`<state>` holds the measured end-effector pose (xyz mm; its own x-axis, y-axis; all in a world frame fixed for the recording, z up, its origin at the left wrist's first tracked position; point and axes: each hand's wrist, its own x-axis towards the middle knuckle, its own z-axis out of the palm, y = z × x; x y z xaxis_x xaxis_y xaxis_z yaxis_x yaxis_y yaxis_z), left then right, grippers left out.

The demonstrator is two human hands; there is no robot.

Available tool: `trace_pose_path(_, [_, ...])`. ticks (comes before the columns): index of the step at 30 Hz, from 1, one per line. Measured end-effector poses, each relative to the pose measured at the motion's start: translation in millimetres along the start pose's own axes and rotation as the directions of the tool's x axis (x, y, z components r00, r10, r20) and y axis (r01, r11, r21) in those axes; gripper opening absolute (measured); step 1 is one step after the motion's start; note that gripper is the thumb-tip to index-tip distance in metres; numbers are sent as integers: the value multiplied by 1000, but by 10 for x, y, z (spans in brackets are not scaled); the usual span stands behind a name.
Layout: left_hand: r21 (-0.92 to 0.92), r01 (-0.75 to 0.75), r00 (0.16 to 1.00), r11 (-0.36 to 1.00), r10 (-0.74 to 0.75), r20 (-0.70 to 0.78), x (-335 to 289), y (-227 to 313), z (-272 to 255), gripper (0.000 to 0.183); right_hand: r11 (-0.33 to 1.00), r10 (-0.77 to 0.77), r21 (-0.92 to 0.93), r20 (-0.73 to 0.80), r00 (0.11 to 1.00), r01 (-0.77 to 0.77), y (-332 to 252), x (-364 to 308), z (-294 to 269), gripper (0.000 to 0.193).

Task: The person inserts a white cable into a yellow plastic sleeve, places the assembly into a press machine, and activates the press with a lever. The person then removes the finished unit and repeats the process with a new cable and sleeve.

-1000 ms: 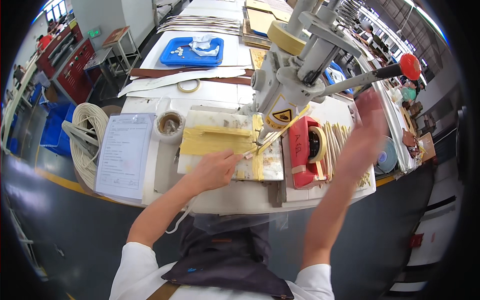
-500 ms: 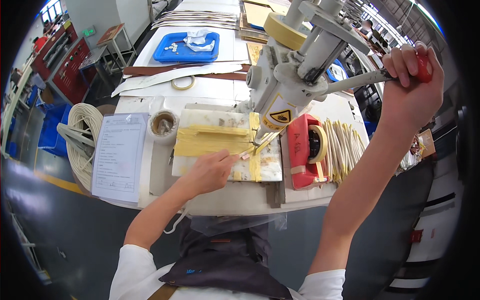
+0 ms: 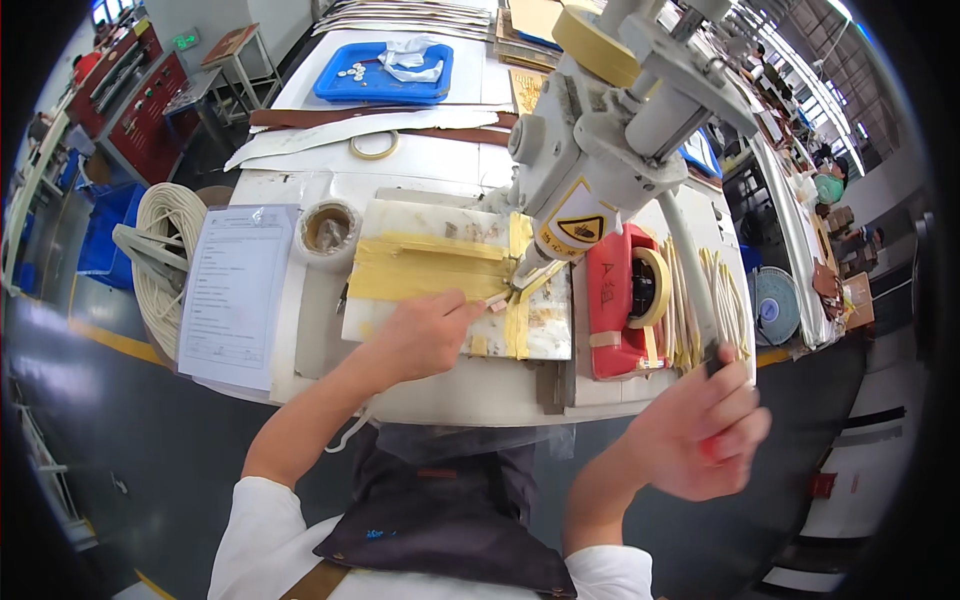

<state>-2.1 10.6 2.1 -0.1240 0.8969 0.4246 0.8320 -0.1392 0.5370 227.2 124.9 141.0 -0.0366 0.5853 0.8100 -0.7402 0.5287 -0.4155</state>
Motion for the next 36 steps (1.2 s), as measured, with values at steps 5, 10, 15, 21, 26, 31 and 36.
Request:
trace_pose_path(5, [-15, 49, 999, 999, -49, 16, -36, 5, 4, 29, 996, 67, -82, 281, 957, -45, -66, 125, -172, 27])
trace_pose_path(10, [-44, 78, 993, 996, -81, -86, -32, -22, 44, 28, 977, 214, -30, 175, 961, -212, -92, 1152, 164, 30])
trace_pose_path(15, [-63, 163, 957, 985, -173, -231, -77, 17, 27, 29, 927, 340, 36, 335, 879, -372, 255, 1915, 129, 48])
trace_pose_path(21, [-200, 202, 919, 959, -256, -299, -29, 45, 108, 25, 600, 309, -797, 318, 896, 76, 288, 1251, 63, 69])
trace_pose_path(26, [-269, 277, 912, 922, -341, -227, -20, 44, 82, 26, 264, 575, -940, 333, 747, 216, 735, -114, -348, 34])
trace_pose_path(31, [-321, 373, 881, 870, -441, -172, -72, -11, 67, 27, 270, 735, -954, 292, 611, 131, 1269, -640, -399, 37])
trace_pose_path(36, [-324, 350, 884, 879, -425, -195, -84, -21, 50, 27, 256, 692, -937, 348, 632, 236, 1372, -556, -392, 24])
